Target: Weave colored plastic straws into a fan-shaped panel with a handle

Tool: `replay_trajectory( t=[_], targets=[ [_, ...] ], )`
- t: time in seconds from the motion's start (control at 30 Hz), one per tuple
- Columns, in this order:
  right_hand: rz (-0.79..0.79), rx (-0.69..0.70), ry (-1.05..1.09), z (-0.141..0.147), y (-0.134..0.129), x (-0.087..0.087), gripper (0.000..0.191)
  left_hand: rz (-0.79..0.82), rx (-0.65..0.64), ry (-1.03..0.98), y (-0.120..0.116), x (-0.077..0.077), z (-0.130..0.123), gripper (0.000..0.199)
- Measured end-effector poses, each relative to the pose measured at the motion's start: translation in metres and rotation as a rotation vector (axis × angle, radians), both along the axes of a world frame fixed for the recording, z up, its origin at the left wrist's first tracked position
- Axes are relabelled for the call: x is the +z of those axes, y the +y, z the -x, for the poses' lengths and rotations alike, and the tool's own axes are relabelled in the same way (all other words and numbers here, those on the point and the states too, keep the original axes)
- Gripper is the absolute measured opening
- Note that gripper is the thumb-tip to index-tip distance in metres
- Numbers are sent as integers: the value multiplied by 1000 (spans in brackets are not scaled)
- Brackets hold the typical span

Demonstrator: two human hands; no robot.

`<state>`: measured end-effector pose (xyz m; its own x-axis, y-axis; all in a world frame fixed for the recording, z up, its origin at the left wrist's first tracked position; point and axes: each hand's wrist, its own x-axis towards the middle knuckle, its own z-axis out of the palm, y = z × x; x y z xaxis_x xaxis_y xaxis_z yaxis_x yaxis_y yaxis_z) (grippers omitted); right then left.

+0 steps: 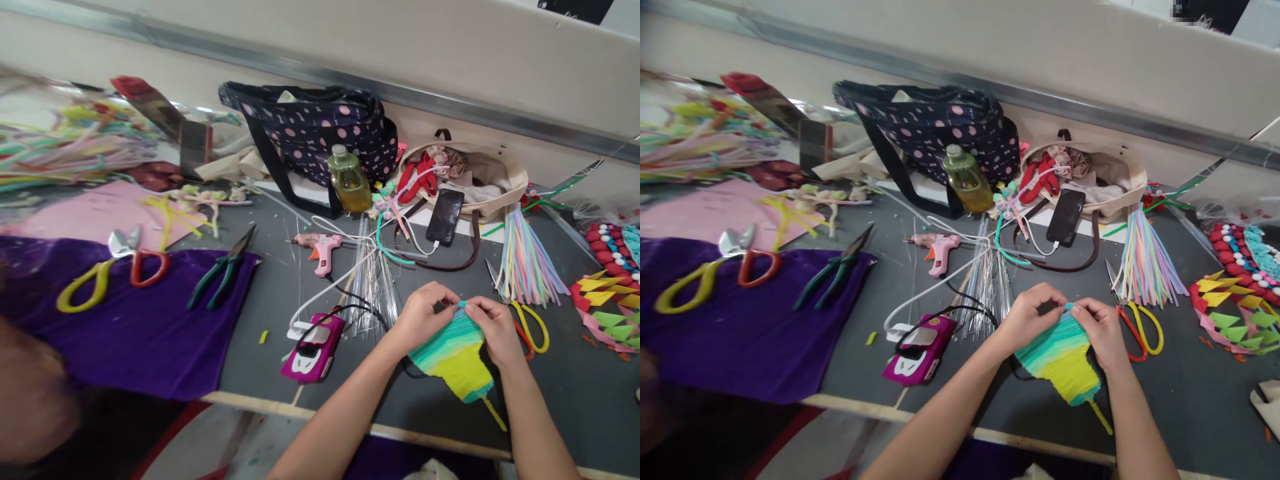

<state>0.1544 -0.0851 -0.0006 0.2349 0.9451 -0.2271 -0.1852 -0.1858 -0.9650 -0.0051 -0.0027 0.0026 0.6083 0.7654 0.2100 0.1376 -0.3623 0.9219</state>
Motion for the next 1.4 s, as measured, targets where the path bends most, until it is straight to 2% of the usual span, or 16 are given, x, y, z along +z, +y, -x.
replay_trajectory(
  t=[0.23, 0.43, 0.53, 0.7, 0.83, 1.13, 1.4],
  targets=[
    [13, 1, -3, -1, 1, -2, 19, 247, 1, -76, 0, 3, -2, 11],
    [-1, 71, -87, 0, 2, 2, 22, 664, -105, -299, 2, 1, -1, 34],
    [-11, 104, -130, 1, 2, 3, 23, 876, -148, -350, 4, -2, 1, 45],
    [-8, 116, -151, 1, 1, 3, 24, 1089, -199, -376, 8, -1, 3, 49],
    [-4, 100, -177, 0, 2, 3, 24, 1087, -207, -373, 9, -2, 4, 54],
    [-9, 70, -181, 0, 2, 1, 23, 875, -182, -355, 6, -7, 1, 52],
    [-13, 40, -120, -1, 1, 1, 22, 1006, -201, -441, 8, -5, 2, 65]
  ],
)
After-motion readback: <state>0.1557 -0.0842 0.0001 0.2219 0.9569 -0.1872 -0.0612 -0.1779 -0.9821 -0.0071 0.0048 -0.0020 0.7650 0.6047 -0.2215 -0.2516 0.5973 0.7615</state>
